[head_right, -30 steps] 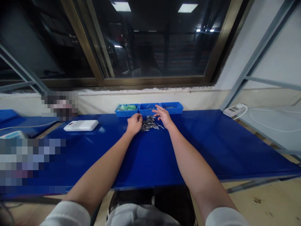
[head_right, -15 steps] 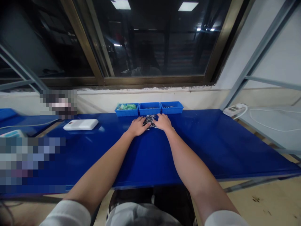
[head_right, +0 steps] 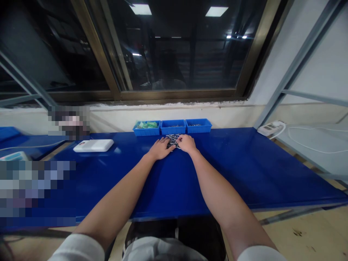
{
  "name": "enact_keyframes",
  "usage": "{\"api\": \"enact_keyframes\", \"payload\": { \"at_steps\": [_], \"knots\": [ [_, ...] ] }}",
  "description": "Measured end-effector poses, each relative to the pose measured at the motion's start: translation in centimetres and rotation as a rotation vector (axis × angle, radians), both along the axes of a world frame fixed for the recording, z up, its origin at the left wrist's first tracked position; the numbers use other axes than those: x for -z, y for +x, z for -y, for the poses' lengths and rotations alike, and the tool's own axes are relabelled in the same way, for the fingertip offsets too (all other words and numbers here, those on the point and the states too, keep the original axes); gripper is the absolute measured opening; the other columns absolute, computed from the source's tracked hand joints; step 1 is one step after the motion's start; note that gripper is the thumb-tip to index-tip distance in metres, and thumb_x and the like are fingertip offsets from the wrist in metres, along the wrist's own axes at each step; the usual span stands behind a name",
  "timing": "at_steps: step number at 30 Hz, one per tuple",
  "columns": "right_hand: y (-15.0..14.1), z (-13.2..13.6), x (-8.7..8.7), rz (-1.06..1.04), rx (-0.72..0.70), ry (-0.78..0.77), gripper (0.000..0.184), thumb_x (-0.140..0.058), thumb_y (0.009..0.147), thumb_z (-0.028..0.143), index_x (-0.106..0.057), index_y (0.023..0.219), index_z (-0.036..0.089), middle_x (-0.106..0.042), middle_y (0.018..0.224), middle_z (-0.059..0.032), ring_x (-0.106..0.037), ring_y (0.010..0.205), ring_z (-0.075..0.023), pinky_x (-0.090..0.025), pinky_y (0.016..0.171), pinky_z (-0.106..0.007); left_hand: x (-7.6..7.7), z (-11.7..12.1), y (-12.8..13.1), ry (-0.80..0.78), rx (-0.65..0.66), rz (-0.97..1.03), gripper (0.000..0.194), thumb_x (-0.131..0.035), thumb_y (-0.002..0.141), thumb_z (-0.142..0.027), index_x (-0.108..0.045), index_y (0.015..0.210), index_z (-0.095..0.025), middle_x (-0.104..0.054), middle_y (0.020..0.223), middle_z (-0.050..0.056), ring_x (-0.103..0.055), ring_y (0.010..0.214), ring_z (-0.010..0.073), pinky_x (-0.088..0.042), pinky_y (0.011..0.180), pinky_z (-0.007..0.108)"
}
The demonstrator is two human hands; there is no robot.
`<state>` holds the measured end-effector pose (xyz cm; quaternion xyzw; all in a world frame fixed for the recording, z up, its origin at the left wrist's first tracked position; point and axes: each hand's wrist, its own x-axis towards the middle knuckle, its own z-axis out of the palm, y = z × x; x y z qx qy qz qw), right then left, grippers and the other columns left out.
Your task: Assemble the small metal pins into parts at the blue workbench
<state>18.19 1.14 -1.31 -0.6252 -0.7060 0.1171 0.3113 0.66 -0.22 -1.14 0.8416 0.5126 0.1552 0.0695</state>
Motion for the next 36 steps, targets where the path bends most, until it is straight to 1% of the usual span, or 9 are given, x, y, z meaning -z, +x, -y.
{"api": "enact_keyframes", "payload": {
  "at_steps": [6, 10, 13, 18, 23, 28, 31, 33, 36],
  "knots": [
    [0.0, 0.1, -0.1, 0.036, 0.009, 0.04, 0.014, -0.052, 0.079, 0.023, -0.066, 0.077, 0.02, -0.066, 0.087, -0.0074, -0.059, 0.081, -0.0191, -0.041, 0.074, -0.029, -0.3, 0.1, -0.1, 0.023, 0.0, 0.033, 0.064, -0.033, 0.086, -0.063, -0.048, 0.127, -0.016, -0.046, 0.137, 0.016, -0.036, 0.131, 0.0308, -0.025, 0.108, 0.048],
    [-0.1, 0.3, -0.8, 0.013, 0.036, 0.124, 0.02, -0.045, 0.084, 0.023, -0.063, 0.08, 0.017, -0.064, 0.088, -0.0093, -0.058, 0.086, -0.0202, -0.04, 0.079, -0.03, -0.8, 0.1, -0.1, 0.097, -0.029, 0.108, 0.054, -0.037, 0.089, -0.053, -0.048, 0.126, -0.015, -0.053, 0.129, 0.015, -0.048, 0.121, 0.027, -0.035, 0.102, 0.041],
    [-0.4, 0.6, -1.3, -0.051, -0.007, 0.172, 0.022, -0.041, 0.087, 0.024, -0.062, 0.082, 0.018, -0.065, 0.088, -0.0079, -0.058, 0.086, -0.0193, -0.04, 0.08, -0.029, -1.2, 0.2, 0.0, 0.182, -0.021, 0.188, 0.044, -0.041, 0.09, -0.043, -0.05, 0.124, -0.016, -0.057, 0.123, 0.013, -0.054, 0.113, 0.0235, -0.04, 0.097, 0.036],
    [-1.1, 1.2, -1.7, -0.182, -0.14, 0.165, 0.025, -0.038, 0.089, 0.029, -0.058, 0.077, 0.02, -0.065, 0.083, -0.0044, -0.057, 0.08, -0.017, -0.04, 0.074, -0.027, -1.7, 0.2, 0.1, 0.286, 0.072, 0.252, 0.026, -0.041, 0.092, -0.032, -0.062, 0.101, -0.019, -0.065, 0.098, 0.007, -0.059, 0.094, 0.0185, -0.043, 0.086, 0.031],
    [-1.1, 1.5, -1.8, -0.18, -0.169, 0.121, 0.036, -0.038, 0.088, 0.038, -0.05, 0.059, 0.019, -0.057, 0.061, -0.0015, -0.05, 0.06, -0.0141, -0.036, 0.062, -0.026, -1.8, 0.2, -0.1, 0.294, 0.065, 0.195, 0.029, -0.037, 0.093, -0.029, -0.064, 0.085, -0.02, -0.062, 0.083, 0.005, -0.058, 0.081, 0.0176, -0.043, 0.076, 0.029],
    [-1.0, 1.4, -1.6, -0.534, -0.288, 0.033, 0.021, -0.057, 0.076, 0.04, -0.058, 0.075, 0.019, -0.062, 0.065, 0.0, -0.055, 0.059, -0.0135, -0.04, 0.06, -0.026, -1.7, 0.2, -0.2, 0.283, 0.027, 0.148, 0.028, -0.039, 0.091, -0.023, -0.064, 0.08, -0.021, -0.061, 0.081, 0.005, -0.057, 0.079, 0.0176, -0.041, 0.073, 0.029],
    [-0.9, 1.3, -1.6, -0.692, -0.362, -0.01, 0.024, -0.065, 0.068, 0.041, -0.06, 0.073, 0.018, -0.063, 0.066, -0.001, -0.056, 0.06, -0.0135, -0.042, 0.06, -0.026, -1.7, 0.2, -0.1, 0.287, 0.023, 0.154, 0.028, -0.039, 0.091, -0.026, -0.065, 0.081, -0.022, -0.061, 0.08, 0.004, -0.058, 0.079, 0.0177, -0.042, 0.073, 0.029],
    [-0.8, 1.3, -1.7, -0.743, -0.346, -0.021, 0.027, -0.067, 0.066, 0.044, -0.061, 0.07, 0.018, -0.063, 0.063, -0.0009, -0.054, 0.057, -0.0125, -0.041, 0.058, -0.025, -1.8, 0.3, 0.0, 0.276, 0.04, 0.169, 0.029, -0.04, 0.091, -0.029, -0.067, 0.083, -0.022, -0.062, 0.082, 0.004, -0.058, 0.081, 0.0174, -0.043, 0.075, 0.029],
    [-0.5, 1.2, -1.8, -0.812, -0.28, -0.01, 0.034, -0.064, 0.069, 0.051, -0.062, 0.066, 0.017, -0.061, 0.058, -0.0008, -0.051, 0.052, -0.0106, -0.038, 0.052, -0.023, -1.9, 0.5, 0.1, 0.272, 0.04, 0.239, 0.028, -0.042, 0.091, -0.035, -0.066, 0.1, -0.023, -0.065, 0.092, 0.004, -0.06, 0.087, 0.017, -0.043, 0.081, 0.029]
  ]
}}
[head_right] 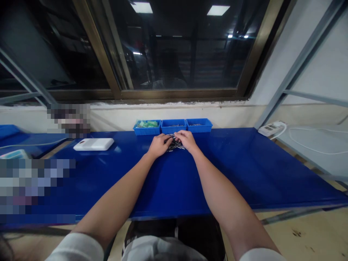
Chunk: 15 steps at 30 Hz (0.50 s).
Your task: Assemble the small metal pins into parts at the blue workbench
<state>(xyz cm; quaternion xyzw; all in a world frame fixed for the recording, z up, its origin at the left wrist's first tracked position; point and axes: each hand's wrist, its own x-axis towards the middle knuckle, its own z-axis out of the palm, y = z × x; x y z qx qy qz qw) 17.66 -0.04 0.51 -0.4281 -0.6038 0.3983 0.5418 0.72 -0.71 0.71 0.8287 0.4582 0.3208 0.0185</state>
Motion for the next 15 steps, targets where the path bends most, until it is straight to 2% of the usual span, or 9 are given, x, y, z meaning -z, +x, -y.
{"api": "enact_keyframes", "payload": {
  "at_steps": [3, 8, 15],
  "knots": [
    [0.3, -0.3, 0.0, -0.036, 0.104, -0.047, 0.045, -0.06, 0.07, 0.06, -0.06, 0.058, 0.017, -0.056, 0.049, -0.0003, -0.047, 0.045, -0.0091, -0.034, 0.047, -0.022, 0.1, -0.1, 0.0, -0.002, -0.05, 0.072, 0.034, -0.044, 0.09, -0.038, -0.06, 0.114, -0.019, -0.065, 0.101, 0.007, -0.06, 0.09, 0.018, -0.044, 0.083, 0.03],
    [1.1, -0.9, -0.3, -0.104, 0.244, -0.121, 0.055, -0.054, 0.07, 0.069, -0.059, 0.055, 0.016, -0.053, 0.043, -0.0006, -0.042, 0.039, -0.0077, -0.03, 0.041, -0.022, 0.5, -0.7, -0.3, -0.027, -0.121, 0.103, 0.031, -0.044, 0.09, -0.034, -0.061, 0.11, -0.018, -0.066, 0.101, 0.007, -0.061, 0.09, 0.0196, -0.045, 0.083, 0.031],
    [2.1, -1.3, -0.7, -0.243, 0.337, -0.128, 0.059, -0.047, 0.074, 0.07, -0.053, 0.052, 0.017, -0.047, 0.039, 0.0001, -0.037, 0.035, -0.0067, -0.024, 0.036, -0.021, 0.6, -0.8, -0.3, -0.065, -0.127, 0.094, 0.027, -0.045, 0.088, -0.028, -0.061, 0.108, -0.018, -0.066, 0.099, 0.007, -0.062, 0.09, 0.0198, -0.045, 0.084, 0.031]
  ]
}}
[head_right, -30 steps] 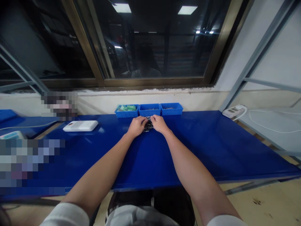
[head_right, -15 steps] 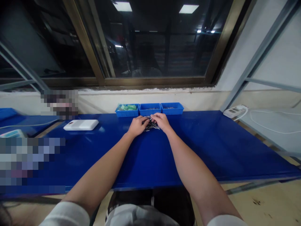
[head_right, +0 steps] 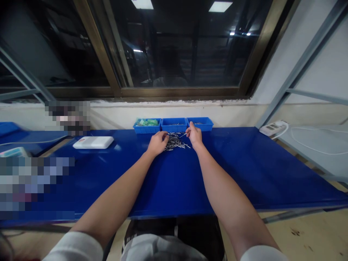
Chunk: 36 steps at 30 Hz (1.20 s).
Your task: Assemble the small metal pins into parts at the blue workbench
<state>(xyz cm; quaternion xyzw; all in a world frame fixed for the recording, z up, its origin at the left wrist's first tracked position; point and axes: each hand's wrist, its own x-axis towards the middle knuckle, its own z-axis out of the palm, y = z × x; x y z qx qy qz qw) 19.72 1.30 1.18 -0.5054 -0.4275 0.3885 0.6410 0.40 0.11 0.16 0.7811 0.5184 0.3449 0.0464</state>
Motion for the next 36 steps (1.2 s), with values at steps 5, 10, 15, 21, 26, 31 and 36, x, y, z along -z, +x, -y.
{"api": "enact_keyframes", "payload": {
  "at_steps": [5, 10, 15, 21, 26, 31, 36],
  "knots": [
    [1.3, -0.5, -0.2, -0.179, 0.054, 0.144, 0.05, -0.046, 0.076, 0.065, -0.06, 0.086, 0.018, -0.067, 0.076, -0.0053, -0.052, 0.05, -0.0093, -0.033, 0.039, -0.02, 0.0, 0.0, 0.0, 0.008, 0.002, 0.0, 0.027, -0.044, 0.088, -0.025, -0.061, 0.108, -0.018, -0.065, 0.1, 0.007, -0.061, 0.091, 0.0197, -0.045, 0.084, 0.031],
    [2.6, -0.9, 0.5, -0.169, 0.128, 0.135, 0.05, -0.039, 0.081, 0.056, -0.054, 0.111, 0.02, -0.068, 0.093, -0.0076, -0.061, 0.065, -0.0132, -0.043, 0.049, -0.022, 0.0, -0.1, -0.1, -0.024, -0.009, -0.017, 0.029, -0.042, 0.088, -0.025, -0.059, 0.111, -0.018, -0.065, 0.101, 0.008, -0.061, 0.095, 0.02, -0.045, 0.087, 0.032],
    [2.2, -0.8, 1.5, 0.482, 0.185, 0.01, 0.021, -0.056, 0.071, 0.035, -0.068, 0.079, 0.02, -0.068, 0.073, -0.0034, -0.062, 0.072, -0.0175, -0.047, 0.07, -0.029, 0.2, 0.2, -0.1, -0.106, 0.005, -0.07, 0.046, -0.044, 0.087, -0.046, -0.053, 0.122, -0.018, -0.059, 0.12, 0.011, -0.057, 0.108, 0.0231, -0.043, 0.093, 0.034],
    [0.6, -0.1, 1.9, 0.959, 0.041, -0.009, 0.019, -0.058, 0.069, 0.023, -0.073, 0.081, 0.022, -0.071, 0.079, -0.0036, -0.063, 0.079, -0.0187, -0.046, 0.08, -0.029, 0.1, 1.0, 0.1, -0.203, 0.092, -0.231, 0.078, -0.04, 0.077, -0.073, -0.044, 0.133, -0.019, -0.045, 0.139, 0.013, -0.041, 0.128, 0.0284, -0.034, 0.105, 0.039],
    [0.2, 0.1, 1.7, 1.077, -0.074, 0.017, 0.015, -0.06, 0.07, 0.026, -0.073, 0.076, 0.022, -0.069, 0.077, -0.0032, -0.061, 0.079, -0.0181, -0.044, 0.081, -0.028, 0.2, 1.0, 0.1, -0.224, 0.112, -0.296, 0.085, -0.038, 0.074, -0.076, -0.041, 0.136, -0.018, -0.036, 0.145, 0.014, -0.03, 0.135, 0.0284, -0.026, 0.11, 0.04],
    [0.2, -0.2, 2.2, 1.108, -0.137, -0.046, 0.01, -0.062, 0.071, 0.026, -0.071, 0.073, 0.023, -0.067, 0.075, -0.002, -0.057, 0.077, -0.017, -0.043, 0.073, -0.026, 0.4, 0.9, 0.2, -0.234, 0.119, -0.301, 0.082, -0.041, 0.074, -0.074, -0.042, 0.136, -0.02, -0.036, 0.145, 0.014, -0.03, 0.135, 0.0289, -0.025, 0.11, 0.042],
    [0.2, -0.3, 2.3, 1.125, -0.124, 0.053, 0.011, -0.059, 0.076, 0.023, -0.068, 0.071, 0.021, -0.063, 0.074, -0.0039, -0.053, 0.074, -0.0172, -0.04, 0.073, -0.03, 0.5, 0.8, 0.1, -0.154, 0.134, -0.229, 0.074, -0.047, 0.078, -0.067, -0.046, 0.131, -0.016, -0.043, 0.139, 0.016, -0.039, 0.129, 0.031, -0.031, 0.106, 0.042]
  ]
}}
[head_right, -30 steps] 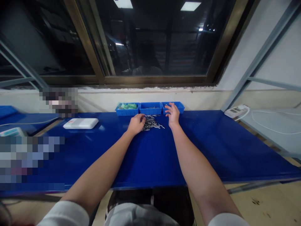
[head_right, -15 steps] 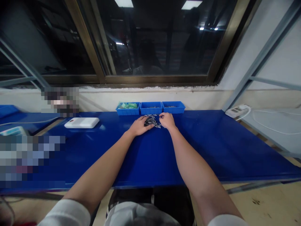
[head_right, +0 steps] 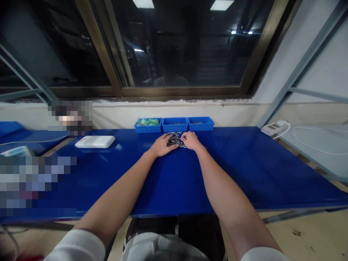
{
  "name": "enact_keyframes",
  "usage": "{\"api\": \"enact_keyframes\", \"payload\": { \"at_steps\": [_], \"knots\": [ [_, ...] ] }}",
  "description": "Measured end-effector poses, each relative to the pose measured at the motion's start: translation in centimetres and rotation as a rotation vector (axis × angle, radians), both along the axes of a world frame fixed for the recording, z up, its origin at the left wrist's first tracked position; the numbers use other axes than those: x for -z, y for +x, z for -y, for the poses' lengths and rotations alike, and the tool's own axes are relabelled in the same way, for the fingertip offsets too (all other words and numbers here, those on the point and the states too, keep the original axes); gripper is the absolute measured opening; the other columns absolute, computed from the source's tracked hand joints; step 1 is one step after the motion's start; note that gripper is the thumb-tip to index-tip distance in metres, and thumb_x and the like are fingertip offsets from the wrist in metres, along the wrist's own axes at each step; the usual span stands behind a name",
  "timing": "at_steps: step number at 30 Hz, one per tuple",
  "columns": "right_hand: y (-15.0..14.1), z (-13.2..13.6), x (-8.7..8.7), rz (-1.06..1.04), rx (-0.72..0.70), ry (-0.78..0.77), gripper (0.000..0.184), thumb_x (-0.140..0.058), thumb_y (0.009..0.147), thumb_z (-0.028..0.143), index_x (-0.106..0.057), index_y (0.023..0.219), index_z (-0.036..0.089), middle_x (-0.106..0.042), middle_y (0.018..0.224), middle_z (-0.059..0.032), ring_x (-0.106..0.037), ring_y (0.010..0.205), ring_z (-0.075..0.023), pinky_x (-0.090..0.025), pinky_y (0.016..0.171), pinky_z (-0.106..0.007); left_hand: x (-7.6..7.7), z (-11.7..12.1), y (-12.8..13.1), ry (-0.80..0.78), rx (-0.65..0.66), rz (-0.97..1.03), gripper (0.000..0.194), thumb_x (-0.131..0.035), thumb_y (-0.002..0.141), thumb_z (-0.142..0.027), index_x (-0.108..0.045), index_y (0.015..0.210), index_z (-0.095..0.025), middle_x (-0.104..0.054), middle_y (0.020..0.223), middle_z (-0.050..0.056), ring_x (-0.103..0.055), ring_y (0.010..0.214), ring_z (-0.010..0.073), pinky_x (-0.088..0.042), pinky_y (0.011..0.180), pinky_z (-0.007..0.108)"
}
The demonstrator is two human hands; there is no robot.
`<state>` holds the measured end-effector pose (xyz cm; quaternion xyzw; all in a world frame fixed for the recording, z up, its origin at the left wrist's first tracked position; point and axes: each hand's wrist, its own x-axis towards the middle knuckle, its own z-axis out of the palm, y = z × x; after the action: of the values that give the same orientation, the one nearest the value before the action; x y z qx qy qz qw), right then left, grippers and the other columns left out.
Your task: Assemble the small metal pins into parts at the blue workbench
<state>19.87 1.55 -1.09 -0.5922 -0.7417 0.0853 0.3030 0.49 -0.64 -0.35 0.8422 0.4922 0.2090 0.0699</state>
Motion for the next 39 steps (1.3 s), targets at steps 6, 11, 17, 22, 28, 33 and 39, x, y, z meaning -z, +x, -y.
{"api": "enact_keyframes", "payload": {
  "at_steps": [6, 11, 17, 22, 28, 33, 39],
  "knots": [
    [-0.9, 0.8, -1.2, -0.108, -0.191, 0.048, 0.016, -0.051, 0.082, 0.023, -0.063, 0.072, 0.018, -0.061, 0.073, -0.0034, -0.051, 0.07, -0.0155, -0.037, 0.071, -0.027, -0.7, -0.1, 0.1, 0.164, 0.053, 0.135, 0.035, -0.049, 0.087, -0.037, -0.054, 0.116, -0.018, -0.061, 0.114, 0.009, -0.056, 0.107, 0.0207, -0.039, 0.097, 0.034],
    [-1.6, 1.4, -1.7, -0.13, -0.255, 0.043, 0.019, -0.051, 0.083, 0.027, -0.06, 0.07, 0.018, -0.06, 0.07, -0.0016, -0.05, 0.068, -0.0142, -0.036, 0.069, -0.026, -0.8, 0.0, 0.2, 0.189, 0.068, 0.163, 0.016, -0.045, 0.091, -0.028, -0.058, 0.092, -0.02, -0.066, 0.091, 0.002, -0.06, 0.088, 0.0161, -0.037, 0.091, 0.033],
    [-1.7, 1.3, -1.3, -0.39, -0.266, -0.013, 0.02, -0.053, 0.08, 0.035, -0.061, 0.074, 0.019, -0.062, 0.069, -0.0001, -0.054, 0.066, -0.0141, -0.04, 0.067, -0.027, -0.9, 0.1, 0.3, 0.199, -0.019, 0.121, 0.021, -0.04, 0.093, -0.029, -0.057, 0.086, -0.02, -0.066, 0.089, 0.003, -0.06, 0.086, 0.0173, -0.035, 0.085, 0.033],
    [-1.8, 1.5, -1.6, -0.703, -0.321, -0.097, 0.024, -0.067, 0.067, 0.041, -0.063, 0.072, 0.018, -0.064, 0.069, -0.0003, -0.056, 0.066, -0.0142, -0.043, 0.065, -0.027, -1.1, 0.1, 0.4, 0.168, -0.054, 0.099, 0.027, -0.036, 0.094, -0.029, -0.058, 0.081, -0.019, -0.066, 0.086, 0.005, -0.06, 0.085, 0.0179, -0.035, 0.08, 0.031],
    [-1.5, 1.7, -2.1, -0.884, -0.294, -0.207, 0.034, -0.066, 0.067, 0.051, -0.066, 0.067, 0.016, -0.064, 0.061, -0.0028, -0.052, 0.053, -0.0105, -0.033, 0.047, -0.022, -1.3, 0.2, 0.3, 0.159, -0.052, 0.14, 0.035, -0.032, 0.095, -0.035, -0.058, 0.078, -0.019, -0.066, 0.081, 0.005, -0.06, 0.082, 0.0174, -0.035, 0.076, 0.03],
    [-1.1, 1.4, -2.1, -0.914, -0.137, -0.201, 0.046, -0.062, 0.069, 0.06, -0.063, 0.058, 0.015, -0.06, 0.051, -0.0036, -0.047, 0.042, -0.008, -0.031, 0.041, -0.021, -1.3, 0.1, 0.1, 0.16, -0.119, 0.189, 0.036, -0.031, 0.096, -0.038, -0.059, 0.083, -0.019, -0.066, 0.086, 0.004, -0.06, 0.087, 0.0172, -0.035, 0.079, 0.03],
    [-0.5, 0.8, -2.0, -0.935, 0.015, -0.203, 0.059, -0.051, 0.072, 0.07, -0.06, 0.052, 0.016, -0.056, 0.043, -0.0043, -0.042, 0.035, -0.0077, -0.028, 0.037, -0.022, -1.4, 0.1, 0.0, 0.143, -0.188, 0.186, 0.034, -0.032, 0.095, -0.036, -0.059, 0.085, -0.02, -0.067, 0.089, 0.005, -0.061, 0.09, 0.0193, -0.036, 0.08, 0.032]
  ]
}}
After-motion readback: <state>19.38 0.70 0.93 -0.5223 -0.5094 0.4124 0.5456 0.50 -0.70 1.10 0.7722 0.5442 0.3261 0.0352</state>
